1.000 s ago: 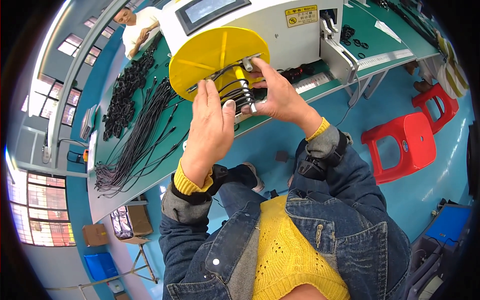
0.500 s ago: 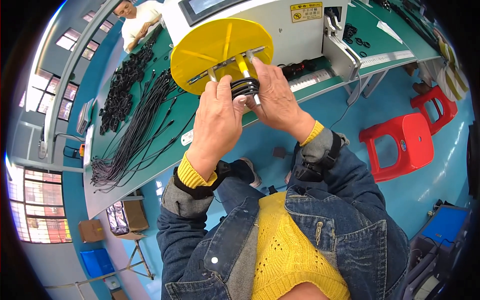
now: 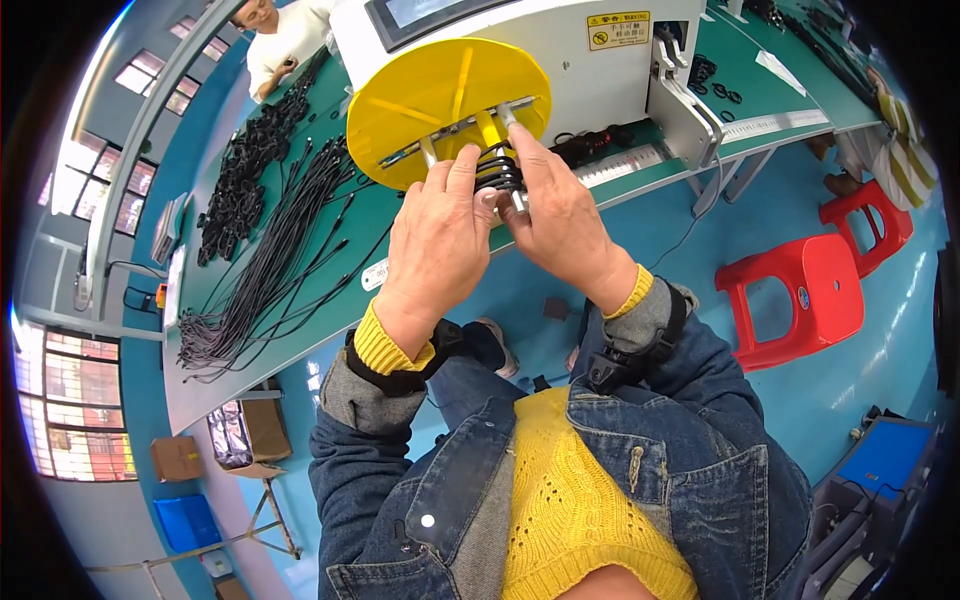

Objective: The person winds a cable around the pegs of a machine, removes the coiled cable, and secures it with a tie. This process is repeated multiple times with additional cables and ties.

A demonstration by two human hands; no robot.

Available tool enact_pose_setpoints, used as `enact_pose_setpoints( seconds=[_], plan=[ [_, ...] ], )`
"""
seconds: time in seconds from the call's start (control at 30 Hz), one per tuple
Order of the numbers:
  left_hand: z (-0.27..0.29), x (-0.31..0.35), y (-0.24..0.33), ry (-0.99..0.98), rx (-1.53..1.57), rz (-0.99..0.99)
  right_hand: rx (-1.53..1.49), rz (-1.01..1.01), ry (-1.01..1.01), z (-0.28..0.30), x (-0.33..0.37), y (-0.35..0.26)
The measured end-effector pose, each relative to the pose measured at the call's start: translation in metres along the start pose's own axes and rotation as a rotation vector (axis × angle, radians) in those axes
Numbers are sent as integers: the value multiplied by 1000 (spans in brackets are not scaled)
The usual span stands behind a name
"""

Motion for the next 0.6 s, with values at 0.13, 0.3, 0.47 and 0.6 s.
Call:
enact_pose_setpoints(
  seconds=[0.13,0.3,0.47,0.6],
  plan=[
    [0,-3,0,-9,77,31,-78,-18,3,2,-3,2],
    [-3,-1,-2,41,93,4,-209,-305,-30,-9,11,10],
    [-3,-2,0,15,35,-3,-193,-312,-44,-7,13,8],
    [0,9,14,-38,-30,-7,-182,-348,-110,-5,20,5]
  ],
)
Point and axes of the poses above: each hand's wrist, its own x-axis away from the middle knuckle, its own z-axis out of the back of the hand, y = z × x, the point moved 7 cm from there along -x, towards the middle knuckle
